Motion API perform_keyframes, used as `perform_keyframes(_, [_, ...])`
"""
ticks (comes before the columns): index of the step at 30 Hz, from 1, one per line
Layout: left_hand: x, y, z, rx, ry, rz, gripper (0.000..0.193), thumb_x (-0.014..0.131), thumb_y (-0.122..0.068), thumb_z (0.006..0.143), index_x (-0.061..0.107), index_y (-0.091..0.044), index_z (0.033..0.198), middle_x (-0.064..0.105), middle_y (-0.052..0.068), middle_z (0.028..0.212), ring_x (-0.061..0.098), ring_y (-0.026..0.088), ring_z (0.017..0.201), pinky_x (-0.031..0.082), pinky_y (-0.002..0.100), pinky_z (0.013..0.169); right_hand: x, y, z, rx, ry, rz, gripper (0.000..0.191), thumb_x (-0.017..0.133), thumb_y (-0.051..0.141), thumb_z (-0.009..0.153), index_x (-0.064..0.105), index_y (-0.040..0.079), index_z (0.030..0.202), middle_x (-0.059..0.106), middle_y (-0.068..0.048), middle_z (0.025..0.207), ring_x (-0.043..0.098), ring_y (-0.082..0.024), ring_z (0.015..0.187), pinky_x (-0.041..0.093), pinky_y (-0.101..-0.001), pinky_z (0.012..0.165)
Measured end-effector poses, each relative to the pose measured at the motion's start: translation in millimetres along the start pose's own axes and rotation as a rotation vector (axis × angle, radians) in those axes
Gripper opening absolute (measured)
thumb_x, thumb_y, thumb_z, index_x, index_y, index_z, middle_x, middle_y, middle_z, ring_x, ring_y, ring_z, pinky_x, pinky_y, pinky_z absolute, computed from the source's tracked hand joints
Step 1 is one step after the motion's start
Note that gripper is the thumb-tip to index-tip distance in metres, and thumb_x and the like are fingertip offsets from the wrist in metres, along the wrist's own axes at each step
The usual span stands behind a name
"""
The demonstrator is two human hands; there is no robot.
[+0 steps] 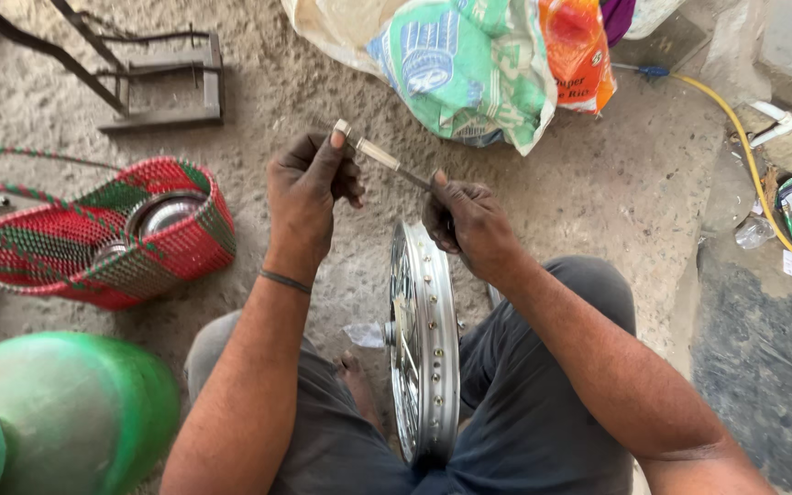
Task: The person sits on the ground holding a motorcycle wheel rim on their lap and works on the hub and spokes by hand. They use a small hand tool on the rim and hub area, turning the wheel to reach different sides while continuing to work on it.
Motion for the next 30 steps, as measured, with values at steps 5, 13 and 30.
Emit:
perform_keyframes(5, [-1.2,-1.2,-4.9,0.018,0.027,0.122,0.019,0.065,-0.021,0.102,0.057,-0.003,0.104,0.069,0.010,0.087,0.070,0.019,0.065,0.055,0.034,0.051,-1.4,-3.6,-2.8,-0.042,0.030,-0.176,0.049,0.050,0.035,0.114,0.062,0.008,0.075,0.050,-0.001,0.059,0.043,-0.009,0.048,0.034,-0.0271,0.046])
perform_keyframes(13, [-41.9,22.6,-5.0,-0.160,0.065,0.864,0.027,0.070,-0.034,0.103,0.070,-0.007,0.100,0.072,0.011,0.072,0.067,0.017,0.053,0.052,0.032,0.050,-4.9,6.6,-11.1,-0.220,0.143,-0.346,0.042,0.044,0.032,0.116,0.063,0.008,0.087,0.055,0.000,0.067,0.046,-0.009,0.049,0.038,-0.0267,0.046])
perform_keyframes(30, [-83.0,108.8,-109.4,0.081,0.128,1.455,0.026,0.075,-0.026,0.091,0.073,-0.002,0.081,0.070,0.023,0.080,0.070,0.040,0.075,0.056,0.052,0.066,-38.6,-51.7,-48.7,-0.591,0.216,-1.039,0.047,0.083,0.022,0.109,0.061,0.005,0.071,0.052,-0.001,0.072,0.049,-0.011,0.062,0.037,-0.0304,0.054])
Point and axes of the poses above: each hand's wrist, its own z-axis towards the middle knuckle, its own x-axis out of the palm, y = z × x, the point moved 2 cm from there along z, towards the middle knuckle
